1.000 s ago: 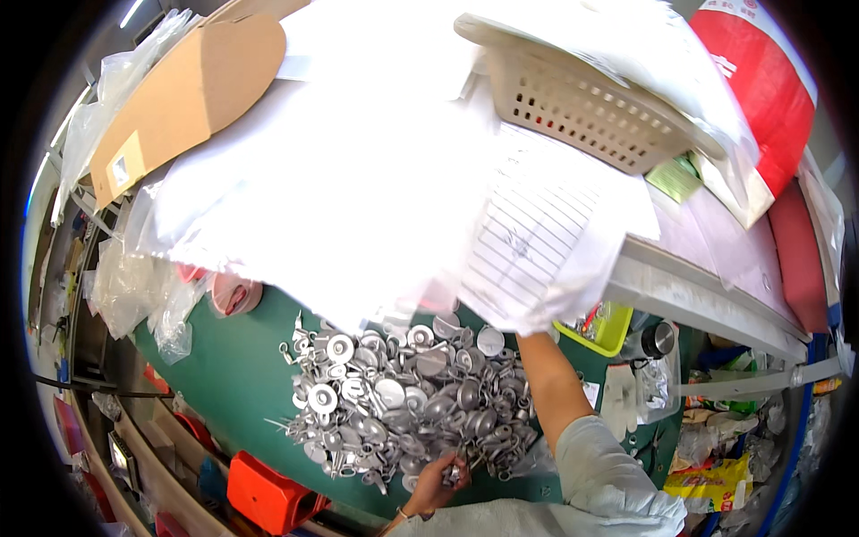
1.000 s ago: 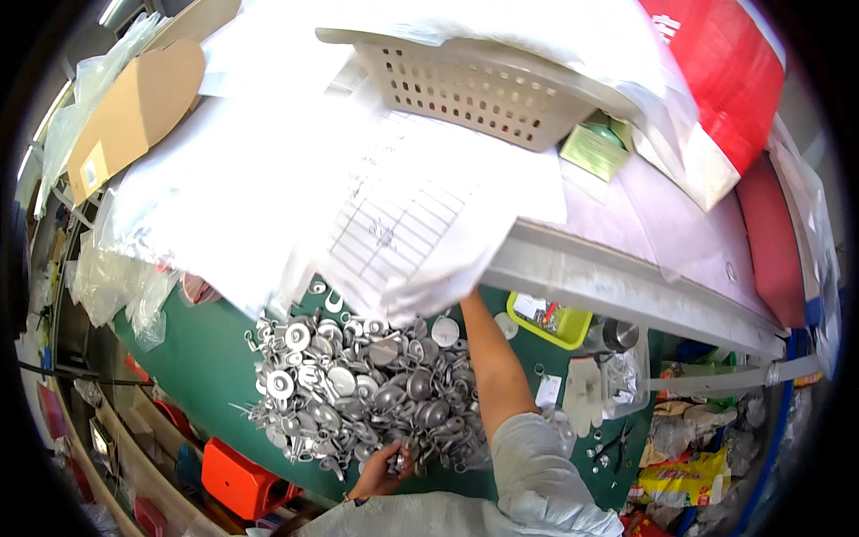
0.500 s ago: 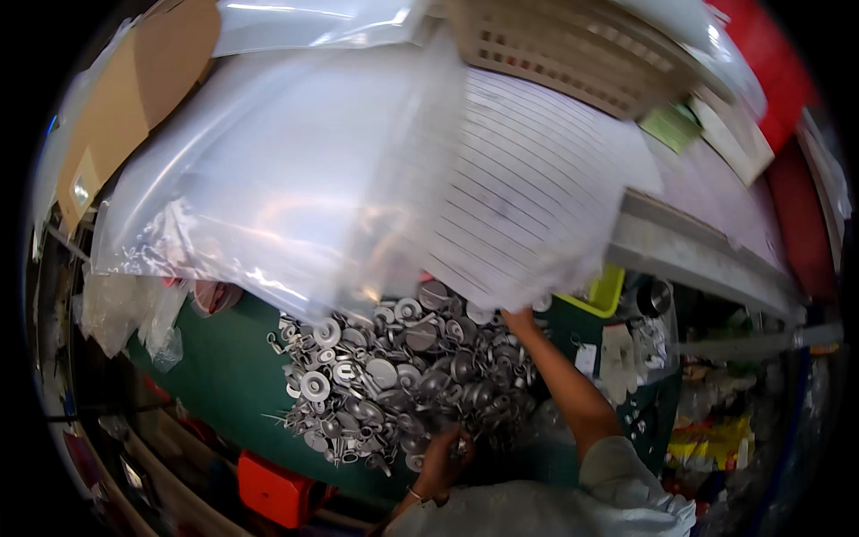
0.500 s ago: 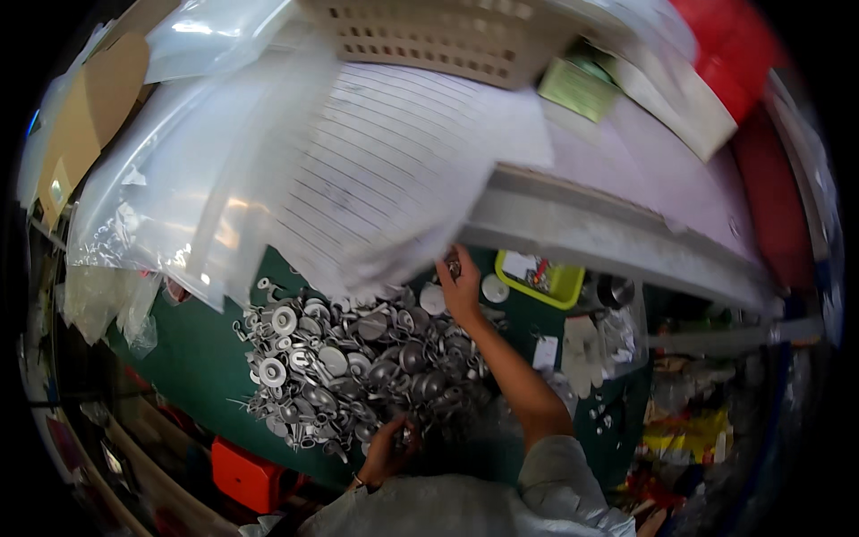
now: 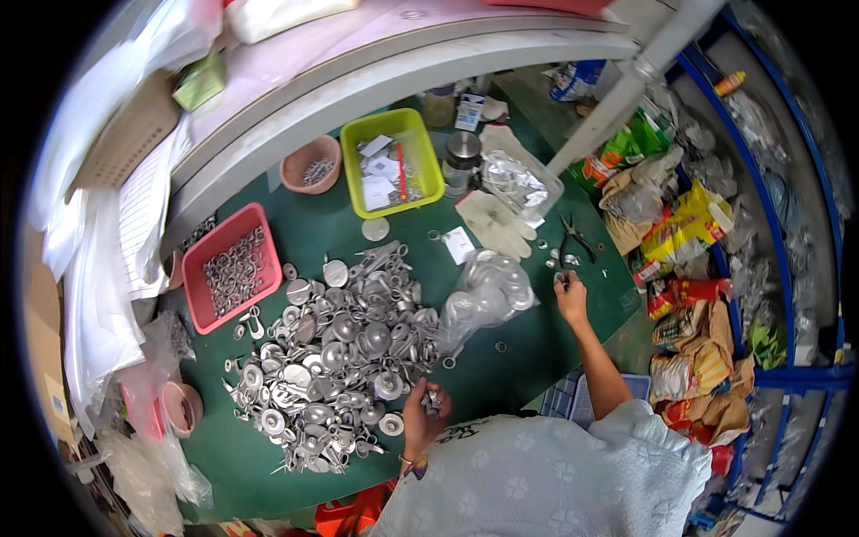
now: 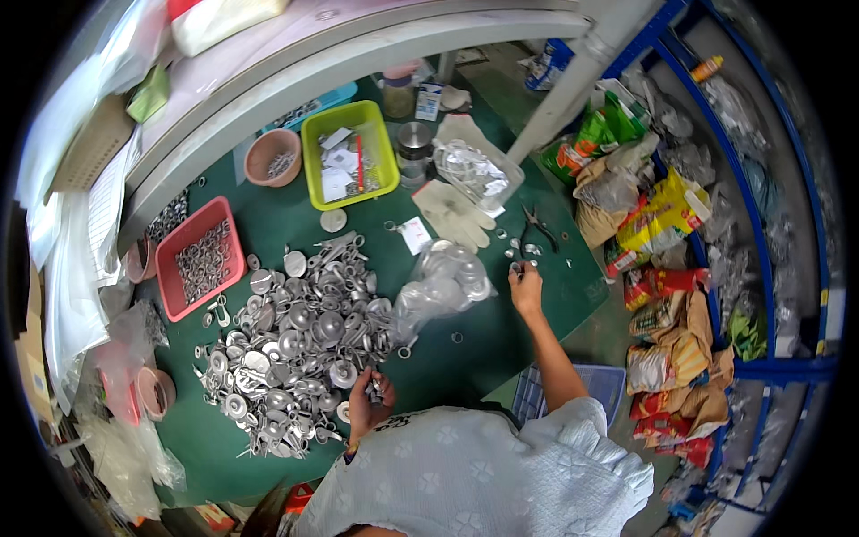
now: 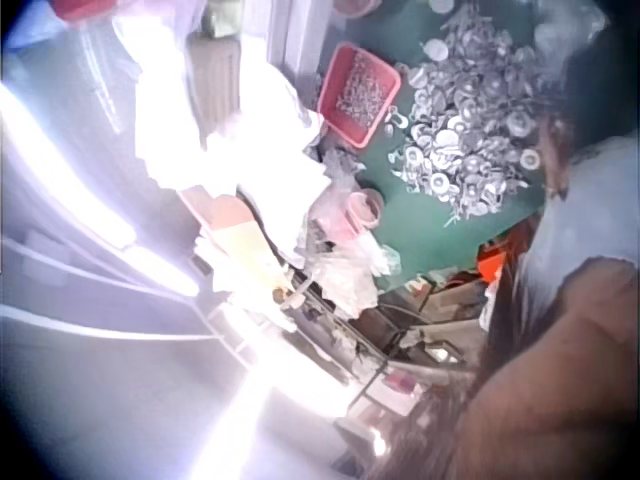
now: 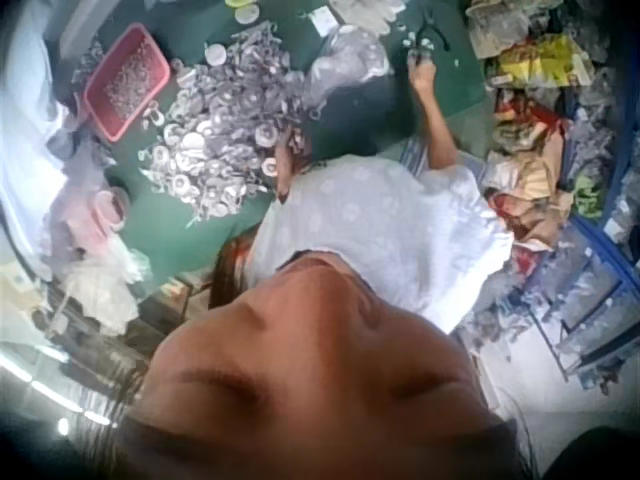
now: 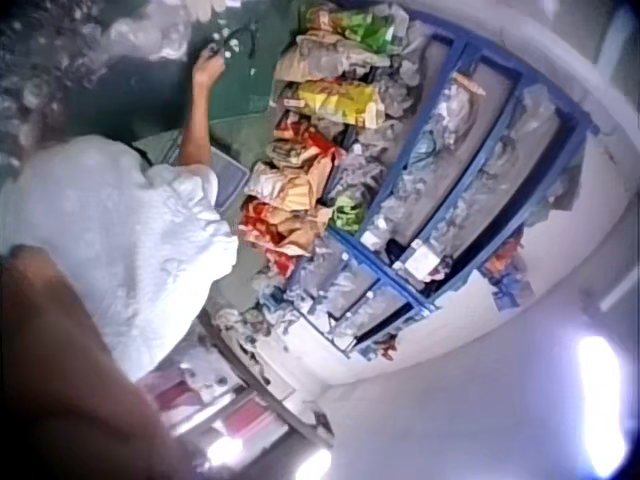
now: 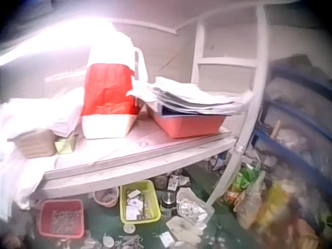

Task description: The person sorts small silver metal parts from a large pile on a green table, placing them into a plastic bag. They then walk to a blue shelf to retrieve a small white card and a red pen. Returning to the table, the person writes on the card and places it into a yellow container. Finally, they pick up a blue crate and walk towards a door.

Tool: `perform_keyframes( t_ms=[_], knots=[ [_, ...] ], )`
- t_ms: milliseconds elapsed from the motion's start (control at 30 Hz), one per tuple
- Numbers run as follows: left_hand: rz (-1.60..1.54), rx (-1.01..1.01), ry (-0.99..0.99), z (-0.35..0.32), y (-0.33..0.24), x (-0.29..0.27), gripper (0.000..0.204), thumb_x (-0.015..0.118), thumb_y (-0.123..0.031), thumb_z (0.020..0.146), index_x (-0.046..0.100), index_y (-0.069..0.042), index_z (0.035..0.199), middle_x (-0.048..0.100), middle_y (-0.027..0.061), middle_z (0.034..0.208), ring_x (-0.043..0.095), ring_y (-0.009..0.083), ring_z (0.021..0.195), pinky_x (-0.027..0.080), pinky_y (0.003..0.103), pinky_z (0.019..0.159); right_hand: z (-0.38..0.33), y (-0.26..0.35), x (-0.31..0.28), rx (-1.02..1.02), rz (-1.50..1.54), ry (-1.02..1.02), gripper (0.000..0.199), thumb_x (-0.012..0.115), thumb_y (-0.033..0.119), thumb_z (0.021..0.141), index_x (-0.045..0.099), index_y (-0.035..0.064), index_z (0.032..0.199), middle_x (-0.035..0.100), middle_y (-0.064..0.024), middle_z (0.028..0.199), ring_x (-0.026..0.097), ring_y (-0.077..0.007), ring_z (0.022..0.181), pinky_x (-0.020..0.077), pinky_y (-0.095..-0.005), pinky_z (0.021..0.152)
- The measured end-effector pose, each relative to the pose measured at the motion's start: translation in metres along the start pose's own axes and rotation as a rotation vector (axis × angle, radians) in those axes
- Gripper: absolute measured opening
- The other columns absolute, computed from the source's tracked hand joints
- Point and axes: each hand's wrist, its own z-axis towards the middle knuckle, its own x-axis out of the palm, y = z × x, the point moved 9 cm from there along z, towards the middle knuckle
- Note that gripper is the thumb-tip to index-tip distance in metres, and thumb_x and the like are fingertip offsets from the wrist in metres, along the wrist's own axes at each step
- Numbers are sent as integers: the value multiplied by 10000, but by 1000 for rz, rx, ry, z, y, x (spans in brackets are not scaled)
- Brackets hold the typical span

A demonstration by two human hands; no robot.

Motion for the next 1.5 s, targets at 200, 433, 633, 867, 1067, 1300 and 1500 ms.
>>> perform_keyframes(
  t_ms=[200, 433, 633, 867, 1067, 1300, 1500],
  knots=[
    [135, -46, 20, -5, 34, 17, 256, 478, -271, 886, 535, -43, 786, 494, 69, 643, 420, 162, 529, 310, 253, 456, 15, -47, 15, -19, -261, 34, 211, 617, 129, 760, 560, -13, 904, 587, -195, 888, 578, -363, 801, 464, -427, 690],
    [203, -21, -35, -19, 53, 21, 254, 478, -264, 887, 534, -32, 803, 515, 73, 658, 428, 160, 526, 302, 248, 453, 25, -44, 24, -4, -194, 40, 246, 618, 182, 776, 552, 1, 929, 576, -197, 963, 559, -375, 892, 464, -442, 757],
    [163, -25, 114, -30, 57, 52, 358, 451, -219, 903, 462, 10, 1177, 532, 133, 1132, 518, 227, 1042, 448, 288, 801, -43, -32, 32, 469, 818, 244, 192, 582, 154, 829, 580, -1, 942, 530, -52, 672, 496, -139, 514, 406, -254, 452],
    [153, -94, 296, -45, 65, 136, 428, 397, -166, 912, 336, 68, 1266, 380, 190, 1320, 385, 268, 1219, 331, 366, 1004, -161, 169, -68, -260, 770, 685, 226, 602, 101, 807, 574, 22, 1017, 538, 3, 714, 475, -61, 600, 386, -222, 525],
    [229, -134, 368, -61, 73, 159, 432, 384, -151, 909, 319, 51, 1286, 317, 219, 1348, 370, 292, 1222, 329, 399, 1010, -187, 188, -91, -516, 491, 609, 279, 614, 93, 792, 558, 4, 1051, 608, -29, 801, 575, -120, 713, 464, -277, 640],
    [43, -199, 411, -82, 82, 170, 463, 412, -130, 893, 274, 45, 1298, 306, 228, 1349, 351, 293, 1233, 291, 378, 1038, -203, 143, -75, 341, 1556, 811, 235, 511, 178, 886, 547, -19, 1009, 568, -46, 727, 478, -105, 527, 355, -205, 412],
    [232, -102, 328, -98, 73, 153, 409, 459, -115, 876, 376, 18, 1254, 497, 195, 1179, 518, 264, 1054, 440, 346, 884, -211, 160, -110, 260, 1314, 678, 256, 522, 179, 883, 565, -24, 1033, 547, -37, 676, 418, -58, 460, 302, -176, 377]
  ],
)
